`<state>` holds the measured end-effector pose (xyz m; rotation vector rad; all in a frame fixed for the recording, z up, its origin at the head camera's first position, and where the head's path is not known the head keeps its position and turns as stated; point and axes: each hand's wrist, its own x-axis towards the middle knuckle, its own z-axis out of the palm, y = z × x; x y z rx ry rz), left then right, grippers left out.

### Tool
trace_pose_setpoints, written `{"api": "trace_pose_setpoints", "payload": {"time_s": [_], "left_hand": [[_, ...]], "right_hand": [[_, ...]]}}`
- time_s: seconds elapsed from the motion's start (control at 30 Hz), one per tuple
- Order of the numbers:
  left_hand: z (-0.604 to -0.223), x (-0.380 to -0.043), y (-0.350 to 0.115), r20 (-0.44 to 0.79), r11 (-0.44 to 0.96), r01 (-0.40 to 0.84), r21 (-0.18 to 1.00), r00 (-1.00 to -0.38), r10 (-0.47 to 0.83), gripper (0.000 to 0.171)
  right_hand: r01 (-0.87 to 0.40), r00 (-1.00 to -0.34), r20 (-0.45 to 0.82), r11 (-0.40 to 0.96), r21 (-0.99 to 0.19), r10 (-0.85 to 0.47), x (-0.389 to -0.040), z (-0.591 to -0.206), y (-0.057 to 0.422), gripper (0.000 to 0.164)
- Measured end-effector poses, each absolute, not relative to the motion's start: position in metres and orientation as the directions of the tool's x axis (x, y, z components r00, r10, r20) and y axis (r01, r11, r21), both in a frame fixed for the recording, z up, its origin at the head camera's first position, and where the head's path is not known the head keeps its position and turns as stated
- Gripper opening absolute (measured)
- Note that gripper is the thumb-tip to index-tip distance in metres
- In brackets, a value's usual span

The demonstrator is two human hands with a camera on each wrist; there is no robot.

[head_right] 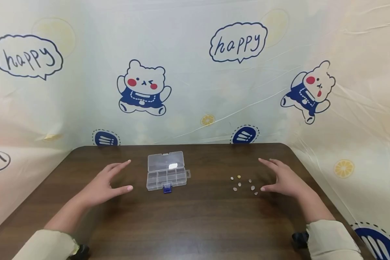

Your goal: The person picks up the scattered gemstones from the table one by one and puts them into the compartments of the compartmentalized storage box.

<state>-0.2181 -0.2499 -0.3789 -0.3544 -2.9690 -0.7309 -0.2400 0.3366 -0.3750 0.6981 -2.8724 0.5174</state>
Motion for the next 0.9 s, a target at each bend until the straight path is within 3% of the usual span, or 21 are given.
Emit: {"api": "trace_pose_setpoints", "payload": {"time_s": [0.27,0.6,0.9], "left_hand": [[-0.382,-0.224,-0.236,0.032,0.785,0.23,0.575,-0.965,0.259,0.093],[-0.393,-0.239,-0.225,-0.029,0.663,0.175,0.728,-0.958,0.285,0.092],[-0.407,-0.254,-0.222,-0.085,0.597,0.079,0.798,-0.967,0.241,0.094]], "right_hand": [[-0.451,-0.893,0.176,0.83,-0.329,-0.415,-0.239,-0.38,0.343,0.078],[-0.371,-0.916,0.061,0.777,-0.51,-0.397,-0.242,-0.39,0.346,0.052],[-0.328,-0.909,-0.005,0.721,-0.61,-0.417,-0.252,-0.396,0.348,0.046]]}}
